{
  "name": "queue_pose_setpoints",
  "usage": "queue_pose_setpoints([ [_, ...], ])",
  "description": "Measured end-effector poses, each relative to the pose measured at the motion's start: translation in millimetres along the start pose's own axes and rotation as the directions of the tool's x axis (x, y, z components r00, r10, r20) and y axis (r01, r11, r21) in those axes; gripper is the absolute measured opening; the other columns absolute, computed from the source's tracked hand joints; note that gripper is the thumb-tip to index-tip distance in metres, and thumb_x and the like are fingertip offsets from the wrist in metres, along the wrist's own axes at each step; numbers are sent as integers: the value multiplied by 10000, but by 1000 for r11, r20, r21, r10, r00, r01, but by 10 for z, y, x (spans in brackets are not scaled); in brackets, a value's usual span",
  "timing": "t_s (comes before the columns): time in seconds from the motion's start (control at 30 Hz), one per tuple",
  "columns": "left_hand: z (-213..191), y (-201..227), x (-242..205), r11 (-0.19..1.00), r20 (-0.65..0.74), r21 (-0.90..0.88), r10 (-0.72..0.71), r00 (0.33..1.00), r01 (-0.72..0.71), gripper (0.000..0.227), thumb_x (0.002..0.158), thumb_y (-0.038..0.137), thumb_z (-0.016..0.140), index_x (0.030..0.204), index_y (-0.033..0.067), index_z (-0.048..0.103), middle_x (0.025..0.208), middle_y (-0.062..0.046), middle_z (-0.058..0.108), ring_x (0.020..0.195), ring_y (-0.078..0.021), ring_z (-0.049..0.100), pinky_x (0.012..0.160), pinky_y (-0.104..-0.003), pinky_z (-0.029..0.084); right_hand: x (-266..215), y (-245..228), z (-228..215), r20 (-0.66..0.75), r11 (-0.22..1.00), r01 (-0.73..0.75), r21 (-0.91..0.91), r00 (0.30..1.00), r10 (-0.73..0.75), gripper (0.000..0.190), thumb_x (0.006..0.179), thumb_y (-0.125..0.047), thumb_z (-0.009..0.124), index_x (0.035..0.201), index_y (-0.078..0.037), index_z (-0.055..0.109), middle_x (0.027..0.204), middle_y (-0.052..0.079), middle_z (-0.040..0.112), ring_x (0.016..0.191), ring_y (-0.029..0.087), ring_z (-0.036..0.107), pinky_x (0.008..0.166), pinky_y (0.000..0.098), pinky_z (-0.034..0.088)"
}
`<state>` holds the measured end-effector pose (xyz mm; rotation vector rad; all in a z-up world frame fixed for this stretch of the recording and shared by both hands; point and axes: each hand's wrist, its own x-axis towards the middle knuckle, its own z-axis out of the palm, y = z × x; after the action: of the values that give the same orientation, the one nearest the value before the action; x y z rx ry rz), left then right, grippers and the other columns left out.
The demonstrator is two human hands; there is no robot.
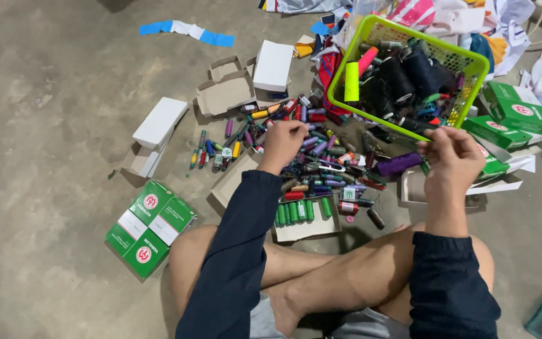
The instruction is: The person picks up thread spools from a pile on the floor and places them into cardboard boxes by hand, moving boxes aside and reaching into a plastic basket to retrieve more spools.
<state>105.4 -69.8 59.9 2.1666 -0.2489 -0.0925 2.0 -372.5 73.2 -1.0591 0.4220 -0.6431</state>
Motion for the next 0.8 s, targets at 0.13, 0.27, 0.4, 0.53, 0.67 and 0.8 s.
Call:
queue_pose_setpoints([
  [0.13, -252, 246, -63, 985, -81, -153, 65, 995, -77, 203, 968, 234, 622, 984, 122, 791, 872, -64, 780, 822, -222, 738, 752, -361, 595, -216, 181, 256, 245, 947, 145, -288, 967, -74, 72, 1018, -25, 724, 1087, -24, 702, 945, 136, 739, 777, 178, 731, 712, 273, 638],
  [0.27, -352, 616, -206, 948, -126, -239, 185, 975, -211, 145, 956, 250, 665, 950, 170, 786, 782, -31, 786, 767, -192, 764, 711, -328, 600, -406, 417, 464, 442, 863, 262, -432, 896, -51, 215, 970, 57, 723, 1168, -26, 732, 959, 213, 746, 764, 224, 734, 623, 309, 594],
  [0.4, -299, 908, -355, 924, -49, -238, 297, 954, -300, 183, 941, 343, 690, 922, 189, 787, 784, -78, 777, 817, -280, 763, 751, -399, 602, -709, 457, 780, 553, 900, 232, -370, 833, 12, 471, 902, 88, 735, 1350, -37, 658, 895, 213, 739, 764, 225, 723, 702, 332, 610],
  [0.53, -122, 1034, -438, 877, 150, -250, 454, 878, -410, 137, 929, 226, 652, 918, 161, 773, 761, -139, 761, 761, -355, 737, 725, -442, 584, -712, 617, 799, 608, 921, 259, -292, 793, -30, 199, 848, 129, 777, 993, -7, 767, 788, 161, 715, 772, 160, 640, 691, 375, 585],
  [0.67, 1, 910, -439, 853, 57, -230, 493, 868, -469, 111, 946, 234, 641, 943, 205, 748, 759, -86, 750, 775, -317, 740, 693, -384, 600, -574, 672, 690, 568, 923, 236, -304, 823, -23, 86, 947, 67, 737, 909, 2, 779, 841, 169, 737, 783, 135, 573, 713, 380, 584],
  [0.8, -43, 510, -517, 887, -39, -274, 374, 926, -370, 126, 954, 233, 667, 1035, 210, 760, 805, -68, 772, 802, -248, 755, 672, -340, 591, -484, 367, 615, 462, 897, 177, -405, 886, 33, 91, 978, 0, 751, 1060, -27, 780, 838, 156, 740, 759, 150, 697, 743, 337, 623],
])
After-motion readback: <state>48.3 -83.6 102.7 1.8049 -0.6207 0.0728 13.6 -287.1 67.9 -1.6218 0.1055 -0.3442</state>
